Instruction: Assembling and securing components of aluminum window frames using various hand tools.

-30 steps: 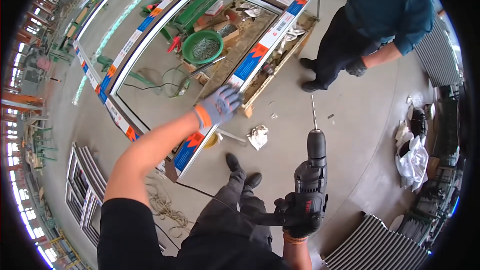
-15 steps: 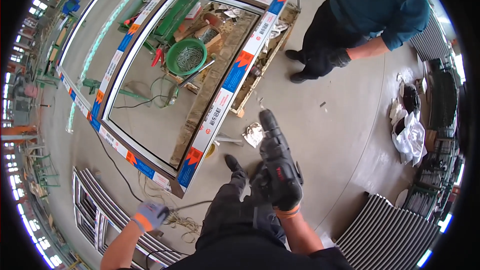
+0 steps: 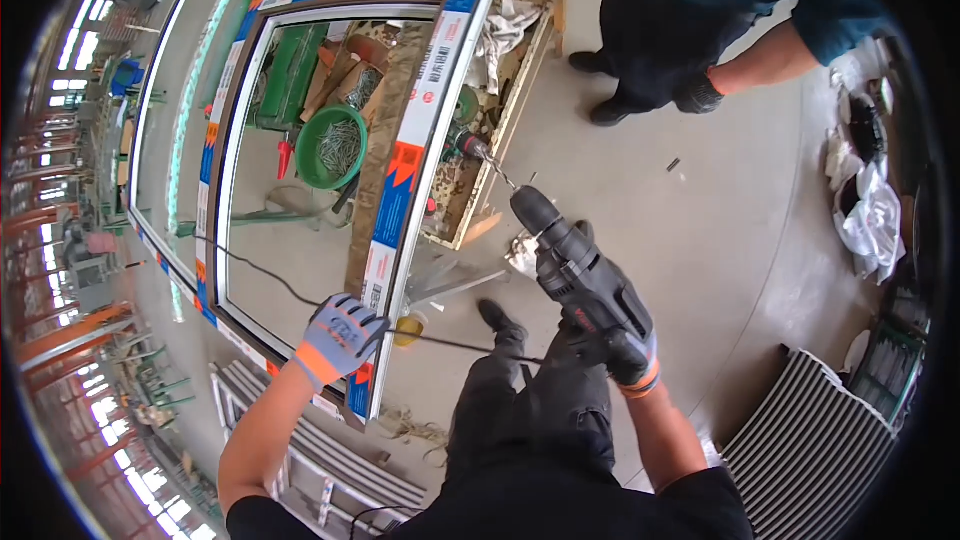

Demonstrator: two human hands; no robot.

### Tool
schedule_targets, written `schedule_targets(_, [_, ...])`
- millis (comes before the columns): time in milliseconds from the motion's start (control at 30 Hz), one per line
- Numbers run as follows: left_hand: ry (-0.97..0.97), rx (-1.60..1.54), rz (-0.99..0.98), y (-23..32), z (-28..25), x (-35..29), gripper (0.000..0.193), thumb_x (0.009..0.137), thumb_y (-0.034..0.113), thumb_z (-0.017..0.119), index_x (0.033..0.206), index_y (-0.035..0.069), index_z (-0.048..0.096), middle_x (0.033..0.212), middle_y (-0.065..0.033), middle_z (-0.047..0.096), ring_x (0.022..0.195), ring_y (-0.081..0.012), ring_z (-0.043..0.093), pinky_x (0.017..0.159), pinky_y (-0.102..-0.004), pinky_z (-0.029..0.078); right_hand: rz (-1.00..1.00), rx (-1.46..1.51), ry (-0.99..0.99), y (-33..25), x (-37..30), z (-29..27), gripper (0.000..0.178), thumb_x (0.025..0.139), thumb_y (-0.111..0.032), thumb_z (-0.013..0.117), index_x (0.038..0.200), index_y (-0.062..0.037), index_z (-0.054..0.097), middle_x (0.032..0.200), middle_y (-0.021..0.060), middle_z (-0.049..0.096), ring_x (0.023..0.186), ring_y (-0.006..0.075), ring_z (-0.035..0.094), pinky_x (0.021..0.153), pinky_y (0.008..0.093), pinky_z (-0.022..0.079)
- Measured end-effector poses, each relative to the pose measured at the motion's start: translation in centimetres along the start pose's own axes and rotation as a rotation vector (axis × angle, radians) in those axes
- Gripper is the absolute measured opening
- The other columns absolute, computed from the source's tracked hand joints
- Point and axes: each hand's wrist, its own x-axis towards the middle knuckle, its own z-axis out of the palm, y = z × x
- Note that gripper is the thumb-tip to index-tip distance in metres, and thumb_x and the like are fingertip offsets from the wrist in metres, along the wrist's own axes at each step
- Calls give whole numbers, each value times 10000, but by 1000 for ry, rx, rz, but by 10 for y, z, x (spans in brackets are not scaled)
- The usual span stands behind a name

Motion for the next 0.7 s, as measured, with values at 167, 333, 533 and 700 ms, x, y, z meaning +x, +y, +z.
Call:
schedule_targets(167, [254, -82, -98, -8, -39, 141, 310, 743, 202, 667, 1036, 101, 646, 934, -74, 631, 885, -292, 586, 878, -413, 440, 71, 1, -120, -15, 107, -94, 903, 721, -431, 777, 1394, 52, 416, 1132, 115, 637, 985, 186, 627, 858, 327, 510])
schedule_targets(333, [786, -33, -326, -88, -48, 239, 347, 753, 74, 616, 1098, 29, 610, 1111, -178, 599, 1070, -408, 523, 965, -463, 408, 69, 20, -338, -14, 185, -125, 856, 739, -203, 804, 1441, 34, 375, 1346, 106, 544, 1210, 158, 519, 1050, 312, 386])
schedule_targets(533, [671, 140, 51, -147, -138, 403, 469, 783, 176, 649, 1231, 59, 571, 1312, -132, 550, 1231, -361, 468, 1072, -473, 329, 112, 3, -371, 4, 226, -116, 892, 711, -269, 801, 1436, 37, 381, 1304, 95, 550, 1154, 163, 544, 1007, 305, 415])
schedule_targets(700, [530, 229, 180, -177, -142, 446, 471, 733, 143, 627, 1202, 189, 634, 1377, -69, 523, 1326, -355, 387, 1105, -476, 292, 139, 2, -413, 5, 241, -115, 895, 710, -178, 806, 1454, 16, 347, 1336, 93, 546, 1163, 171, 549, 1030, 321, 395])
